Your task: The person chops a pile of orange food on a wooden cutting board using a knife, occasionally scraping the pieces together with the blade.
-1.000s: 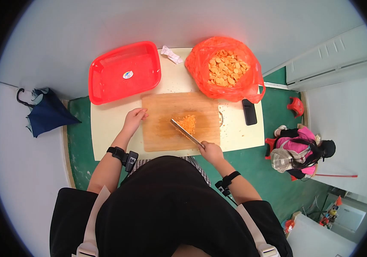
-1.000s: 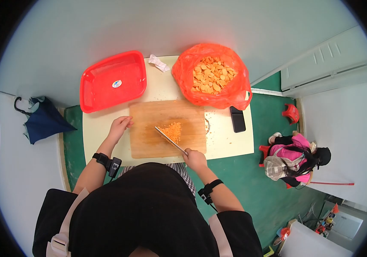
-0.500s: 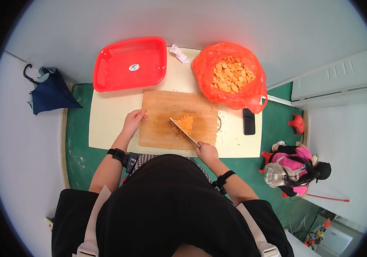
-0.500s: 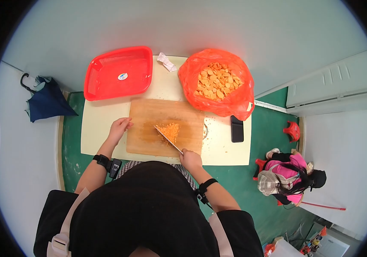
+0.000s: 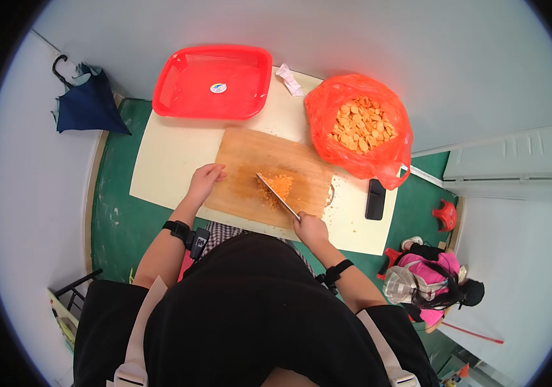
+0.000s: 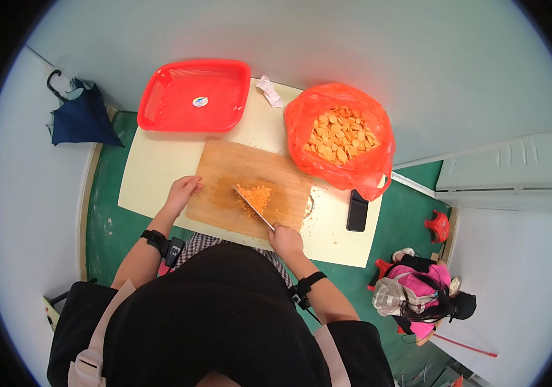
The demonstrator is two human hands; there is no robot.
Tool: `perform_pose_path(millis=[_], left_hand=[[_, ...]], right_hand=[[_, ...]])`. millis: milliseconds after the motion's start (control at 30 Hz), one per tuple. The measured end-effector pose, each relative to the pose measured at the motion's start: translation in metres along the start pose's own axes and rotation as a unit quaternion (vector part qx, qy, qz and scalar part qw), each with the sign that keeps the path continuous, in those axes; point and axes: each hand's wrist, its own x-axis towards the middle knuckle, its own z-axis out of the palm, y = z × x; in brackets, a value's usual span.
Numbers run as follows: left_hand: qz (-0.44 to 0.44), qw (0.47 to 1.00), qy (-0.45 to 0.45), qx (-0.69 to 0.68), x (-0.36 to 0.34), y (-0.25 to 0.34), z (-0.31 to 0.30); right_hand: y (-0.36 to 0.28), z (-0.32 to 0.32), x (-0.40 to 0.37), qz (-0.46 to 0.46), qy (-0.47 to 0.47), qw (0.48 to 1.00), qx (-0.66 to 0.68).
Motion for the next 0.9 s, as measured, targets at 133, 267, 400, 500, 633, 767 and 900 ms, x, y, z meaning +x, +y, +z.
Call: perform_pose_path(millis=[133,267,400,500,633,767,900], left_hand=[[-0.009,1.000,0.008,0.005,-0.006,-0.001,0.000],[-0.005,1.000,0.016,0.008,-0.008,-0.006,-0.004],[-0.012,1.000,0.027,-0.009,-0.008,-0.009,-0.004],[-0.008,0.999,0.038,-0.018,-0.012,-0.010,-0.006],[-0.017,0.999,0.044,-0.008,-0.018,-0.008,-0.004],[-0.012,0.999,0.044,0.001,-0.020,-0.016,-0.005],[-0.010,0.999,0.044,-0.016,-0.019,-0.028,-0.007]], right_hand=[[0.006,0.002,0.004,-0.008,-0.007,1.000,0.002],[0.005,-0.001,0.004,-0.037,0.014,0.999,0.012],[0.006,0.000,0.006,-0.040,-0.015,0.999,-0.006],[0.003,-0.004,0.004,-0.041,-0.021,0.999,-0.002],[0.004,-0.004,-0.001,-0.028,-0.033,0.999,-0.006],[0.005,0.001,-0.004,-0.020,-0.016,1.000,0.006],[0.007,-0.001,-0.005,-0.014,-0.023,1.000,0.001]])
